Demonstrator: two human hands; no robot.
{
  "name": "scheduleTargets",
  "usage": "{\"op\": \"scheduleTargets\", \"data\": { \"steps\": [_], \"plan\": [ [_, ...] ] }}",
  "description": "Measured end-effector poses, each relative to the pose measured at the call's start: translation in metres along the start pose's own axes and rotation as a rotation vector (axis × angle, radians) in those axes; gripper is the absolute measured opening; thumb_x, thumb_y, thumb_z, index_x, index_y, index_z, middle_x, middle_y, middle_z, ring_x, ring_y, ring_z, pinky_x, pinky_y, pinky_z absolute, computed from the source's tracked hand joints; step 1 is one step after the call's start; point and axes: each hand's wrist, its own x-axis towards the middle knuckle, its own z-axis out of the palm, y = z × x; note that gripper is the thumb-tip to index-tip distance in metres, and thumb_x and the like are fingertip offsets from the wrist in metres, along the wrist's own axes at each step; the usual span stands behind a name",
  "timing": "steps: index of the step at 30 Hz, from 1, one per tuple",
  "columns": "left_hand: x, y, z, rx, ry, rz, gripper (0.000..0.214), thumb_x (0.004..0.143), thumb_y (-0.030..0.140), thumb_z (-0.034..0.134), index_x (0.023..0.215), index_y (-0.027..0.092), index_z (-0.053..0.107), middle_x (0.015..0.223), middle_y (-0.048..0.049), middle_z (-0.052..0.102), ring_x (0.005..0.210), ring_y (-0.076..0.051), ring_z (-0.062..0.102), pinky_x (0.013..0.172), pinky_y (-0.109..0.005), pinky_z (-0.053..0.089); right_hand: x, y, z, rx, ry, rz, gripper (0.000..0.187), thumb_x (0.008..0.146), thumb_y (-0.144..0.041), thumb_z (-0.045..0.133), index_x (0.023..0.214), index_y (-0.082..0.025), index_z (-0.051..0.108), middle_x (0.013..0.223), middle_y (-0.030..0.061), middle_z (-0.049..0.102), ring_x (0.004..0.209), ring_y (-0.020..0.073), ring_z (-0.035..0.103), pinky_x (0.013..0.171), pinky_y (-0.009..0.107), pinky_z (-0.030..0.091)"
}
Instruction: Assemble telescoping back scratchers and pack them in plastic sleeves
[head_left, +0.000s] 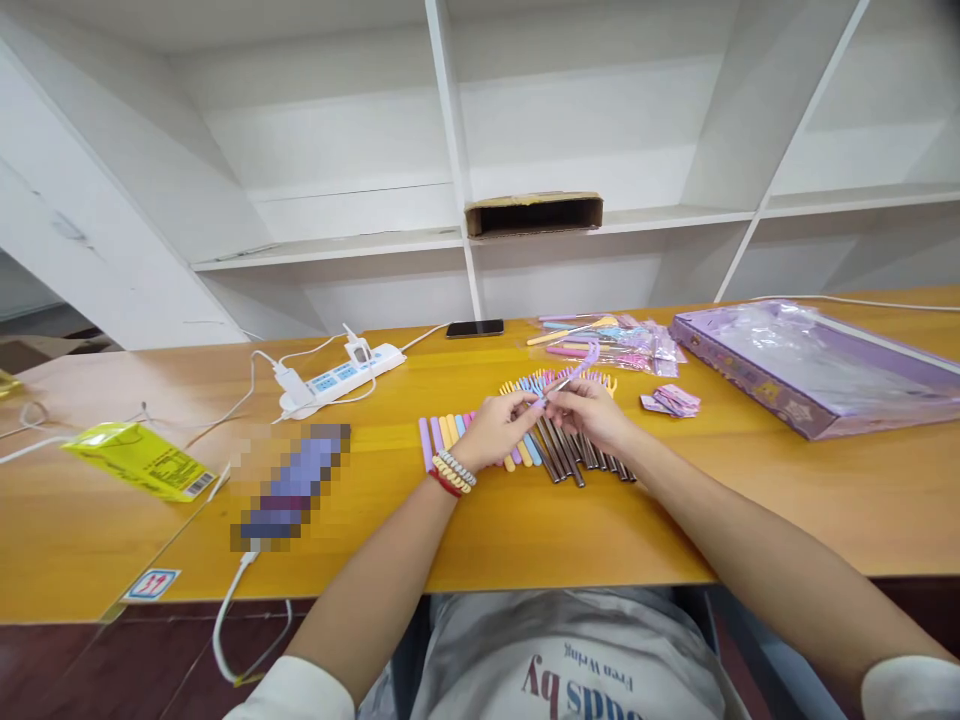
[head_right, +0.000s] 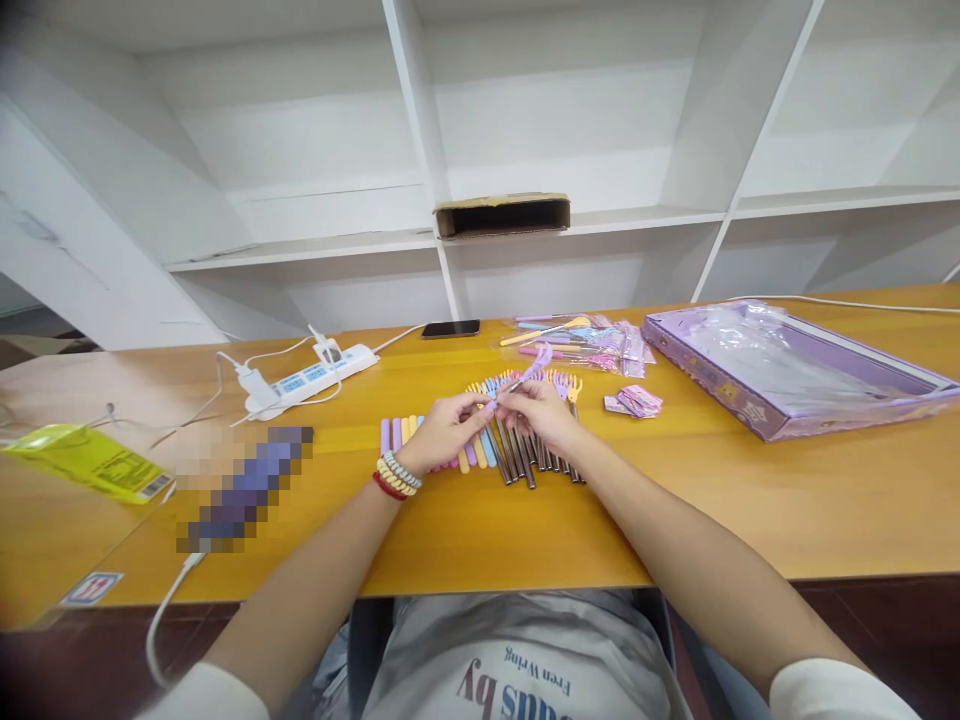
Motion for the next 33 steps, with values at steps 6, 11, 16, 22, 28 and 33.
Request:
{"op": "scheduleTargets", "data": {
  "steps": [6,11,16,22,28,33],
  "plan": [
    [0.005,-0.006,-0.017,0.526,0.203,0.173,0.029,0.086,0.035,0.048,0.105,0.02,0.065,0.099,-0.0086,0.066,0.093,-0.022,0.058,0.086,-0.034,0.041,0.01,-0.016,-0.028,0.023,0.13,-0.102,0.031,0.064,-0.039,0.071,0.083,-0.018,0.058,0.059,-0.002,0.059,0.042,0.0061,0.045,0.036,0.018,0.024],
    [0.007,-0.015,-0.019,0.659,0.274,0.189,0.026,0.086,0.027,0.047,0.105,0.019,0.063,0.1,-0.0086,0.063,0.095,-0.021,0.056,0.084,-0.033,0.041,0.01,-0.007,-0.028,-0.208,0.117,-0.132,0.026,0.066,-0.037,0.068,0.076,-0.017,0.055,0.065,-0.0004,0.061,0.044,0.007,0.045,0.038,0.019,0.026],
    [0.004,-0.011,-0.015,0.73,0.249,0.2,0.029,0.087,0.034,0.048,0.107,0.019,0.062,0.096,-0.0088,0.063,0.092,-0.021,0.056,0.081,-0.032,0.039,0.003,-0.007,-0.016,-0.611,0.106,-0.285,0.042,0.082,-0.054,0.049,0.066,-0.016,0.057,0.053,-0.0007,0.052,0.047,0.0086,0.044,0.049,0.022,0.033],
    [-0.001,-0.002,-0.007,0.806,0.185,0.159,0.041,0.089,0.051,0.038,0.093,0.02,0.065,0.085,-0.0064,0.064,0.081,-0.018,0.058,0.067,-0.027,0.035,-0.001,-0.002,-0.011,-0.638,0.074,-0.333,0.046,0.083,-0.059,0.044,0.067,-0.017,0.055,0.053,-0.0006,0.052,0.046,0.0094,0.04,0.048,0.023,0.031],
    [0.006,-0.01,-0.019,0.975,0.215,0.088,0.041,0.085,0.053,0.044,0.08,0.018,0.064,0.077,-0.0085,0.066,0.071,-0.021,0.059,0.06,-0.029,0.03,0.006,-0.017,-0.02,-0.711,0.101,-0.371,0.038,0.081,-0.054,0.049,0.073,-0.018,0.058,0.054,-0.0014,0.049,0.049,0.0099,0.041,0.051,0.023,0.032],
    [0.007,-0.038,-0.073,1.119,0.379,-0.051,0.038,0.085,0.041,0.04,0.071,0.018,0.066,0.073,-0.0111,0.067,0.071,-0.025,0.059,0.063,-0.033,0.029,0.01,-0.051,-0.096,-0.478,0.414,-0.369,0.036,0.071,-0.052,0.061,0.065,-0.018,0.049,0.052,-0.0034,0.039,0.045,0.007,0.033,0.044,0.023,0.024]
  ]
}}
